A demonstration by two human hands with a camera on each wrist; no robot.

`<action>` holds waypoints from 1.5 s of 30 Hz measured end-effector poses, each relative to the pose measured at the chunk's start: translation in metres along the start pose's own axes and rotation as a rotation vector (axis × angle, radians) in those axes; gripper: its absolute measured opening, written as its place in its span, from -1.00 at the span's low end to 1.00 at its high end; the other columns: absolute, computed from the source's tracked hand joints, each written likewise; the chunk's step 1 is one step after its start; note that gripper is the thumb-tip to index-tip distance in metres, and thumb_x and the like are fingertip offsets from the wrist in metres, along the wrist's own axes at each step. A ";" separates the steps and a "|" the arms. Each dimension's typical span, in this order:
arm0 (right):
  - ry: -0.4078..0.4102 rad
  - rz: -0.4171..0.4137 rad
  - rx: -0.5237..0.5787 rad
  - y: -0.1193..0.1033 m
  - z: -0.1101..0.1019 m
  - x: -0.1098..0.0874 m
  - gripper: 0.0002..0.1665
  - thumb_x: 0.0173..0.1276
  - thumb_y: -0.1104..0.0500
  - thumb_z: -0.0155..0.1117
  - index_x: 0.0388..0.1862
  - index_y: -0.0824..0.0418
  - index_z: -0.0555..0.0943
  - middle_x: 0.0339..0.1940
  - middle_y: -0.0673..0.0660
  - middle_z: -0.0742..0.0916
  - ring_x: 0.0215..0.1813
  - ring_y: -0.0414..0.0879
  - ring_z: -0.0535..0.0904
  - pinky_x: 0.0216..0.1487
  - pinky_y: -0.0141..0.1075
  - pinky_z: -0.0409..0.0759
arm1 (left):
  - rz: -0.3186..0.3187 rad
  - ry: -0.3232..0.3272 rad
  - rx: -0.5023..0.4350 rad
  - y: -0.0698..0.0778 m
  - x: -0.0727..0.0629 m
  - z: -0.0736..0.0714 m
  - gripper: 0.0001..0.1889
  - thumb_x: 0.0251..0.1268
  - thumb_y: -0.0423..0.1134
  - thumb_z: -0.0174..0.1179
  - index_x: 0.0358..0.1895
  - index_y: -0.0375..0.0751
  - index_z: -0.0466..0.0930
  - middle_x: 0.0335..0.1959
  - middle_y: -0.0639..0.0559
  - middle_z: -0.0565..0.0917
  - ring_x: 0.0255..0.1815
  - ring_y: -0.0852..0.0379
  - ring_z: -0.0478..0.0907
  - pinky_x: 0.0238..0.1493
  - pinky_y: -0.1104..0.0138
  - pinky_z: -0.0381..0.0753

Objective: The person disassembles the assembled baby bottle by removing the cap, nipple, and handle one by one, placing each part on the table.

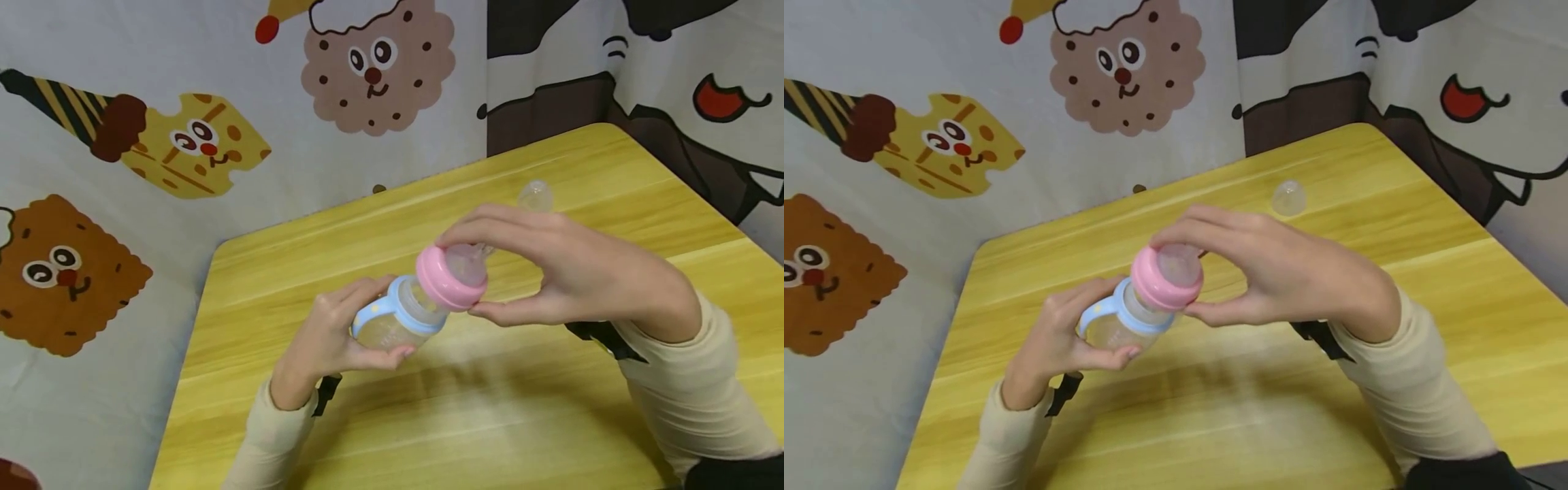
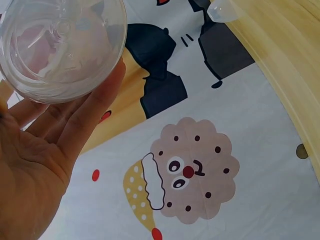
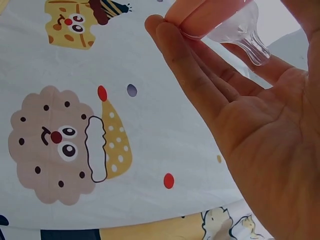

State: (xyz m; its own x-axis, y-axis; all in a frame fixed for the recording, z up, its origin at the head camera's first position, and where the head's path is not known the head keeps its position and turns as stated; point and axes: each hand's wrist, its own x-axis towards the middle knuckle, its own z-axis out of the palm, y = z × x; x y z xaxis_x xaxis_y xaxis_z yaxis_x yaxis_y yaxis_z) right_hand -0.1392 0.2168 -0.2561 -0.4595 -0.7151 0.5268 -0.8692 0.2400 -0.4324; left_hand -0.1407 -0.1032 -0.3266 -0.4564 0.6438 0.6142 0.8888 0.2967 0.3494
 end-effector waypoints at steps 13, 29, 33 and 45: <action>0.048 -0.058 -0.033 0.001 -0.002 0.000 -0.15 0.19 0.10 0.67 0.46 0.05 0.53 0.28 -0.15 0.65 0.26 -0.22 0.58 0.32 -0.43 0.53 | 0.005 0.006 0.005 -0.001 0.001 -0.002 -0.26 0.27 0.26 0.36 0.20 -0.38 0.63 -0.15 -0.14 0.80 -0.32 0.08 0.74 -0.33 0.35 0.76; 0.092 -0.086 -0.021 0.007 0.001 -0.004 -0.12 0.17 0.10 0.69 0.47 0.07 0.53 0.29 -0.13 0.66 0.21 -0.24 0.62 0.25 -0.41 0.59 | -0.006 -0.017 -0.013 -0.009 0.001 0.007 -0.26 0.28 0.25 0.36 0.20 -0.38 0.63 -0.11 -0.14 0.80 -0.27 0.08 0.75 -0.27 0.32 0.78; 0.093 -0.086 -0.011 0.007 0.001 -0.002 -0.13 0.17 0.11 0.68 0.46 0.07 0.54 0.29 -0.13 0.66 0.21 -0.23 0.62 0.25 -0.40 0.60 | -0.005 -0.013 -0.018 -0.010 -0.001 0.008 -0.27 0.28 0.23 0.37 0.21 -0.39 0.63 -0.11 -0.15 0.80 -0.26 0.08 0.75 -0.26 0.31 0.78; 0.133 -0.134 0.013 0.012 0.001 0.002 -0.10 0.10 0.16 0.71 0.44 0.21 0.54 0.30 0.01 0.67 0.26 -0.09 0.61 0.32 -0.30 0.57 | 0.004 -0.026 -0.003 -0.015 0.000 0.010 -0.26 0.27 0.24 0.37 0.21 -0.39 0.62 -0.09 -0.16 0.80 -0.25 0.07 0.74 -0.22 0.29 0.79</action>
State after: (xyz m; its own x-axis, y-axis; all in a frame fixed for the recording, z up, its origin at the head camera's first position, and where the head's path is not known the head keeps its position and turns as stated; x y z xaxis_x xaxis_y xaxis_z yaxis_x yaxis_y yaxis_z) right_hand -0.1504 0.2176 -0.2612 -0.3606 -0.6465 0.6723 -0.9222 0.1391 -0.3609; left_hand -0.1537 -0.1008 -0.3389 -0.4514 0.6632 0.5971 0.8905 0.2919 0.3490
